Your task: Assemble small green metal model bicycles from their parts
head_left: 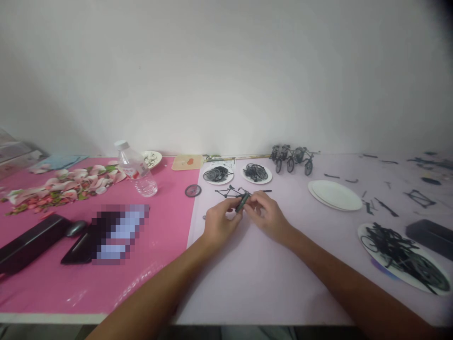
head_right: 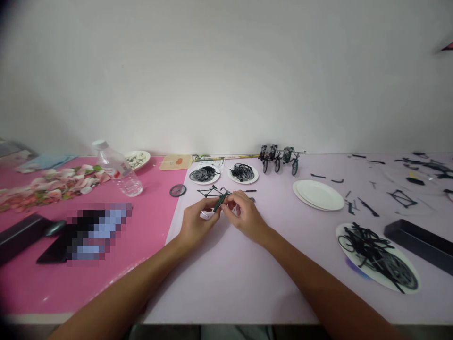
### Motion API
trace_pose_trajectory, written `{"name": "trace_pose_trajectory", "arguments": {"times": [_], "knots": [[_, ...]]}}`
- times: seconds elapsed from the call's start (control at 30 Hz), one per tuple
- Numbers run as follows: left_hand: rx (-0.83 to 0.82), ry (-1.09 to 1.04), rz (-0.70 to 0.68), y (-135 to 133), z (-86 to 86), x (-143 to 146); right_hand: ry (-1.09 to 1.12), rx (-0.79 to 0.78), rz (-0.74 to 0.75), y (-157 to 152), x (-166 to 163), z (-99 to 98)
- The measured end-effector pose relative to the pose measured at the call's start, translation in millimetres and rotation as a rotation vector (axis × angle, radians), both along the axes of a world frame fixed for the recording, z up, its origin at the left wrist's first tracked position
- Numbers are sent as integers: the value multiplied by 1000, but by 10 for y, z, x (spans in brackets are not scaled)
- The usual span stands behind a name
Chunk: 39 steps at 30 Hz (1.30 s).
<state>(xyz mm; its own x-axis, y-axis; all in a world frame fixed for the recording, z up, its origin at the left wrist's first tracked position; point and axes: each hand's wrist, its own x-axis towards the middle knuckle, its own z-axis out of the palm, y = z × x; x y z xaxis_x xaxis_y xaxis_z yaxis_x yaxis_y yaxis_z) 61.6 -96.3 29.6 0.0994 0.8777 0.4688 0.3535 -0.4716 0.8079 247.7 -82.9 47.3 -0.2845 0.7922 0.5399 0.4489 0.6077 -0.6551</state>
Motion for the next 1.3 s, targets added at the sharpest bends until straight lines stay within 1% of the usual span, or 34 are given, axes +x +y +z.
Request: {"name": "trace_pose_trajectory", "arguments": {"times": [0.13, 0.2, 0.47, 0.73, 0.87, 0.93, 1.03, 1.2, 1.3], "knots": [[-12, 5, 8, -1, -19, -1, 60, -111, -12, 2, 14, -75], [-15, 1, 8, -5, -20, 4, 81, -121, -10, 0, 9, -87], [-32, 12, 30, -1, -2, -4, 129, 2, -13, 19, 0, -62], [-81, -39, 29, -10, 82, -5, 118, 141, 1, 52, -5, -106], [-72, -37, 23, -1, 68, -8, 140, 180, 12, 53, -17, -100], [-63, -38, 22, 8, 49, -12, 148, 169, 5, 42, -24, -89], [-60, -46, 17, 17, 34, -18, 166, 112, -1, 24, -32, -78], [-64, -66, 18, 9, 52, -22, 207, 2, -22, 17, -33, -95], [-65, -65, 22, 6, 58, -20, 210, -18, -33, 19, -30, -104]]}}
